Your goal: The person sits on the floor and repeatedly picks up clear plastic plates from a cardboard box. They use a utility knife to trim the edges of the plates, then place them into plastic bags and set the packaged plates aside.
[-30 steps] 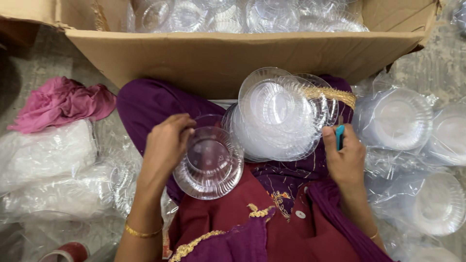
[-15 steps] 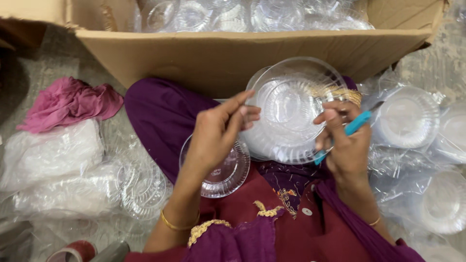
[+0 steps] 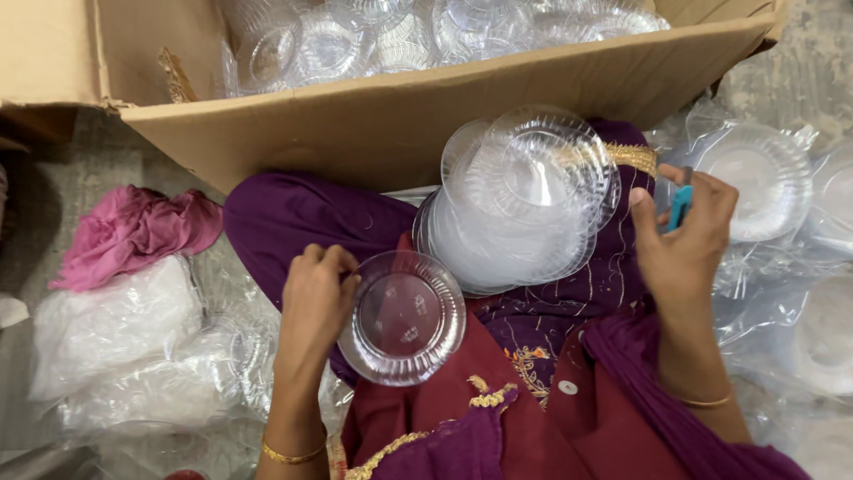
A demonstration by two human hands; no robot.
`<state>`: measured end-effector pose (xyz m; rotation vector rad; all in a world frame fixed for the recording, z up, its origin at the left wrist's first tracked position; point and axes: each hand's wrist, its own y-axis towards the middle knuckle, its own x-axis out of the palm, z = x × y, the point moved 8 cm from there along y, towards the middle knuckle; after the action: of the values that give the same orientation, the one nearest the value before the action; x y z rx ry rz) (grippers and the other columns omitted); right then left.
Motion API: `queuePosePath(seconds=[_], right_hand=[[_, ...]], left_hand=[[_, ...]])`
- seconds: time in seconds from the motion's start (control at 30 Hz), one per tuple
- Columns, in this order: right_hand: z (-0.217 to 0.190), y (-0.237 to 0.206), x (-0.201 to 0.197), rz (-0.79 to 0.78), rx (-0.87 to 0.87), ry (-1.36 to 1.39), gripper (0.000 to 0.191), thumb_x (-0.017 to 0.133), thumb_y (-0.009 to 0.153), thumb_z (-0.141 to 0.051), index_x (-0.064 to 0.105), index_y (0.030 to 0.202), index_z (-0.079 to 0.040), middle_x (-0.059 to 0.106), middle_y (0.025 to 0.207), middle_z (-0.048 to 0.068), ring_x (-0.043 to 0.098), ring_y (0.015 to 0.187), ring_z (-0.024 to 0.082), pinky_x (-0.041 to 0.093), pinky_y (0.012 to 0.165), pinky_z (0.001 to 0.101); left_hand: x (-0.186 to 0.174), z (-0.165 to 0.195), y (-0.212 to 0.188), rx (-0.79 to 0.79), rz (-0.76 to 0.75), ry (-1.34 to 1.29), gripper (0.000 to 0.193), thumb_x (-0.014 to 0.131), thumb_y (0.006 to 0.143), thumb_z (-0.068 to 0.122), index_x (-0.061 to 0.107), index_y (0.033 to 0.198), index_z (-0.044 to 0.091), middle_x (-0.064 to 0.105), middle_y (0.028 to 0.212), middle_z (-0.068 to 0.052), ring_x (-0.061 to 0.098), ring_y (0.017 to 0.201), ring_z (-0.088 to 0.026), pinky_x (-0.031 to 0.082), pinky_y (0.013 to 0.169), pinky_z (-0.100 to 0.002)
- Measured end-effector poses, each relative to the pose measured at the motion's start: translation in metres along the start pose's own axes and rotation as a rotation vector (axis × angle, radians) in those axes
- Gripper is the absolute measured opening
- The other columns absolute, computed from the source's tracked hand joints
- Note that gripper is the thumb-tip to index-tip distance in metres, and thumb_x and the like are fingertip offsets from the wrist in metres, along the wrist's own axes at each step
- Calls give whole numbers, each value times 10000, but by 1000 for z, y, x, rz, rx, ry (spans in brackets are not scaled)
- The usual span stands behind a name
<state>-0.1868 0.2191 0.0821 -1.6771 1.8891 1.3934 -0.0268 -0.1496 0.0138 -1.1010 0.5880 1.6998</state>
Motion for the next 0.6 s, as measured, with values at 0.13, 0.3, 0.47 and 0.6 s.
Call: queuePosePath(seconds=[0.13, 0.3, 0.47, 0.6], right_hand=[[24, -19, 28, -287, 365, 115, 293, 752, 1027, -289, 735, 1229, -78, 655, 910, 100, 539, 757, 142, 461, 704, 326], [-32, -49, 85, -675, 215, 511, 315, 668, 943, -271, 715, 1201, -97, 776, 1088, 50, 681, 860, 96, 567, 777, 275], [-60, -59, 104, -784, 143, 651, 301, 679, 925, -276, 720, 1145, -73, 772, 1015, 62, 741, 829, 101, 627, 737, 282], [-32, -49, 88, -661, 283, 558, 227, 664, 974, -220, 781, 1055, -42, 763, 801, 90, 669, 627, 124, 555, 579, 284]], left_hand=[[-7, -9, 0, -151, -85, -233, 112, 687, 923, 145, 670, 980, 50, 748, 880, -156, 744, 832, -279, 567, 765, -413], [-33, 25, 0, -4, 49, -422, 124, 594, 998, 116, 633, 1039, 6, 783, 926, -136, 790, 875, -231, 610, 708, -346], [-36, 53, 3, 49, 74, -565, 135, 663, 961, 118, 695, 1032, 9, 811, 926, -110, 812, 863, -164, 625, 724, -305], [-13, 76, 14, 58, -80, -986, 219, 610, 1007, 54, 676, 1205, -9, 802, 1075, -136, 793, 941, -179, 657, 810, -288]])
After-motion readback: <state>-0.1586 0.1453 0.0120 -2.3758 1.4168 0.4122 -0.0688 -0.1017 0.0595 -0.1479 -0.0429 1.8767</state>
